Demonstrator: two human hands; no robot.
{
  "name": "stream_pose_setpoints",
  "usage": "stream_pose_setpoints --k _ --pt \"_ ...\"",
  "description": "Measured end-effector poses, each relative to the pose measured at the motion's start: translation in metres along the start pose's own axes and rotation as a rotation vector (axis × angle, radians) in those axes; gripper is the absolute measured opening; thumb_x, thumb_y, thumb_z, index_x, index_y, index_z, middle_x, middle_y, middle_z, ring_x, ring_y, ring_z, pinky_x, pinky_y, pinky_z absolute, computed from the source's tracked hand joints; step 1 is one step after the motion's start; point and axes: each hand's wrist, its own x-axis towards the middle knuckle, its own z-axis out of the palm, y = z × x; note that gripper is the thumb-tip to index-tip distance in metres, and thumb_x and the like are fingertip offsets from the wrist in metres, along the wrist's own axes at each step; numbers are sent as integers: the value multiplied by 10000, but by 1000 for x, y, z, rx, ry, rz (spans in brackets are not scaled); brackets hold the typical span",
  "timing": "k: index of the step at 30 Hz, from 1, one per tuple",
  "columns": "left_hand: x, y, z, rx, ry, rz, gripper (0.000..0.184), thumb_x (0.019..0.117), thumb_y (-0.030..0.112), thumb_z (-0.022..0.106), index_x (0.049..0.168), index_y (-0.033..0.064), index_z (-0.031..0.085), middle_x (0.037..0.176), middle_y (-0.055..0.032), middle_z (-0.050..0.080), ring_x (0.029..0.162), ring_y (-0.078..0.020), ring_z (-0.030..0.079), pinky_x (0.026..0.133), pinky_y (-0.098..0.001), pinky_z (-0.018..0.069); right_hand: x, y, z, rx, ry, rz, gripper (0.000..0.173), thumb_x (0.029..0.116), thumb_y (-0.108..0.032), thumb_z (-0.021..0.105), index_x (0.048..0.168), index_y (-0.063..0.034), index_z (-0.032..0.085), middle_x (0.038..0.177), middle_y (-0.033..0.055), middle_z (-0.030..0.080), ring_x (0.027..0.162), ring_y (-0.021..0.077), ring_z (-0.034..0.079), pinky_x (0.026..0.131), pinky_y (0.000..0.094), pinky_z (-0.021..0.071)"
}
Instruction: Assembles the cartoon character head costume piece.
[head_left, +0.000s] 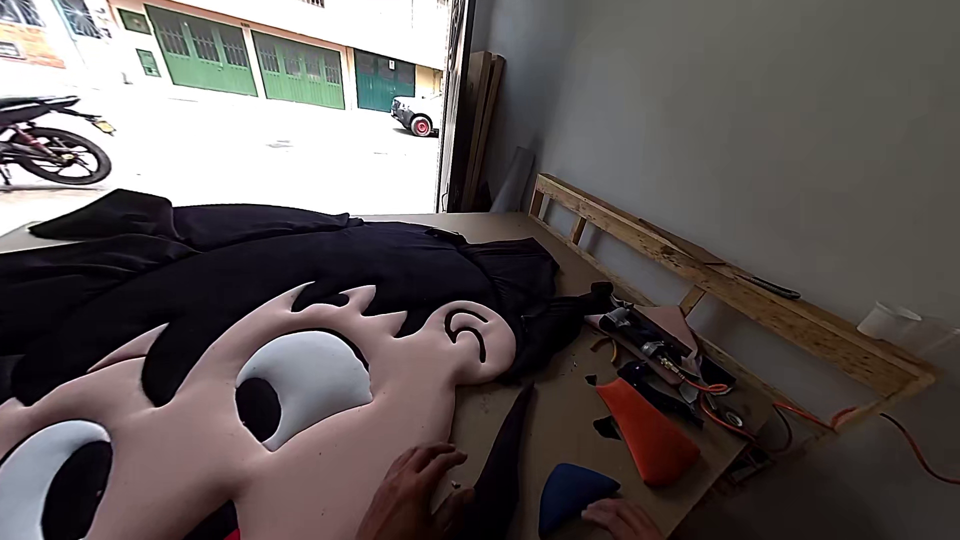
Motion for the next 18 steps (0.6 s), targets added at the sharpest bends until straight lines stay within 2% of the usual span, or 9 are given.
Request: stream_pose_setpoints --k 2,4,7,9,13,18 --pt "36 -30 15 92 40 -70 491 909 683 623 1260 350 710 1305 52 682 1236 -165 621 1044 -444 529 49 19 -8 -16 52 -40 449 941 -540 685 1267 -233 712 1321 -18 679 1279 146 599 1080 395 512" --pt "73 -61 29 159 77 -139 535 904 708 597 1276 338 704 1368 3 652 1309 -224 582 1082 -491 499 109 41 -17 -17 71 -64 524 947 -607 633 1320 -244 686 1402 -34 637 1350 136 552 1113 406 497" --pt "109 -101 47 290 111 -265 620 899 736 552 1347 324 668 1491 -50 573 1451 -307 450 1195 -555 360 221 96 -14 -18 77 -95 652 954 -698 529 1407 -239 623 1498 -46 568 1442 127 462 1186 418 429" --pt "114 -118 61 374 153 -338 668 904 782 482 1357 326 667 1516 -56 555 1479 -323 415 1225 -587 292 305 138 -5 -36 84 -112 716 952 -734 484 1432 -217 609 1515 -34 556 1469 140 432 1214 424 394" --pt "109 -118 68 431 219 -338 586 924 741 516 1294 330 710 1493 -16 583 1468 -272 445 1234 -556 307 452 211 30 -91 -14 -127 904 940 -800 378 1492 -102 537 1590 71 471 1514 275 369 1230 522 319" --pt "110 -110 63 444 174 -360 529 924 692 578 1324 364 687 1523 27 555 1494 -227 409 1253 -519 299 585 256 63 -199 -202 16 1092 879 -896 265 1587 -72 378 1676 115 317 1566 329 239 1241 610 201"
